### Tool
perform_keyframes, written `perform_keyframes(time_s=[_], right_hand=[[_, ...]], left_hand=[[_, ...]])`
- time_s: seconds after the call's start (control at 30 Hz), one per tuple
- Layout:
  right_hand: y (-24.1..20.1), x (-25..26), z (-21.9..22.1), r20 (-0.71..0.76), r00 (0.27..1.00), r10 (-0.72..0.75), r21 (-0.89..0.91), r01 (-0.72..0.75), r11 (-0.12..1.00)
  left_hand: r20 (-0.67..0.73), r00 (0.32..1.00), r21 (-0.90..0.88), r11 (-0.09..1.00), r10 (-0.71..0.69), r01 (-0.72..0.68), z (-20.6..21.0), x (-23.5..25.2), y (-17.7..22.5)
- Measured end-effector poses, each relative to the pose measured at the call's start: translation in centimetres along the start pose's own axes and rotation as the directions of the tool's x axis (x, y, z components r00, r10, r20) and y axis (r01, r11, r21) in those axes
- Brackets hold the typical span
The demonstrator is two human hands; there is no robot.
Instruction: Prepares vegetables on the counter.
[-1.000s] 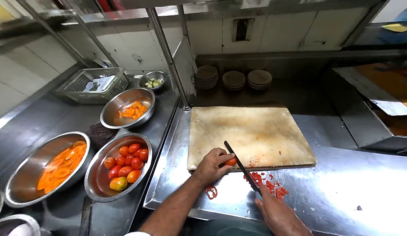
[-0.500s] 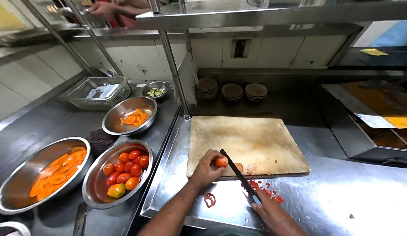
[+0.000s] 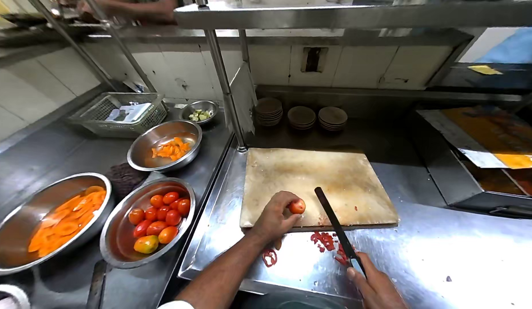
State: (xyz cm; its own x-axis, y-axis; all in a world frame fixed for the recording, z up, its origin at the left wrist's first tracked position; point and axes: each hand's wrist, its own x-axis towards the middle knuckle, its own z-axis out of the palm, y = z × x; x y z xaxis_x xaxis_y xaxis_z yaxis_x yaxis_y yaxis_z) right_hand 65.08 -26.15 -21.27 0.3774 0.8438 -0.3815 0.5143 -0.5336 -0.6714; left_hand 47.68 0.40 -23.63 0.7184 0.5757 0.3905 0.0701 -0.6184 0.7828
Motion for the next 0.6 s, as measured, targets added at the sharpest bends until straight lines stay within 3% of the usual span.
perform_keyframes(time_s=[0.13,0.3,0.4,0.53,0.6], right_hand=[[-1.5,1.5,0.0,-0.001,1.0,0.03,-0.069,-0.03,0.997],[-1.3,3.0,0.4,0.09,0.993,0.082,-0.104,-0.072,0.992],[-2.8,1.4,-1.9,0.11,0.992,0.057,-0.207,-0.033,0.978],[-6.5,-0.9,-5.1,0.177,0.974,0.141,-0.428,-0.052,0.902],[-7.9,0.3,-5.0,0.213,0.958,0.192,-0.46,-0.074,0.885]], left_hand=[[0.193,0.971,0.172,0.97,0.14,-0.174,1.3,1.0,-0.5],[0.218,0.925,0.176,0.92,0.311,-0.35,0.7,0.7,-1.0],[0.247,0.912,0.17,0.912,0.328,-0.374,0.5,0.8,-1.0],[0.258,0.908,0.158,0.913,0.33,-0.376,0.6,0.9,-1.2],[0.253,0.913,0.15,0.919,0.32,-0.364,0.7,1.0,-1.4]])
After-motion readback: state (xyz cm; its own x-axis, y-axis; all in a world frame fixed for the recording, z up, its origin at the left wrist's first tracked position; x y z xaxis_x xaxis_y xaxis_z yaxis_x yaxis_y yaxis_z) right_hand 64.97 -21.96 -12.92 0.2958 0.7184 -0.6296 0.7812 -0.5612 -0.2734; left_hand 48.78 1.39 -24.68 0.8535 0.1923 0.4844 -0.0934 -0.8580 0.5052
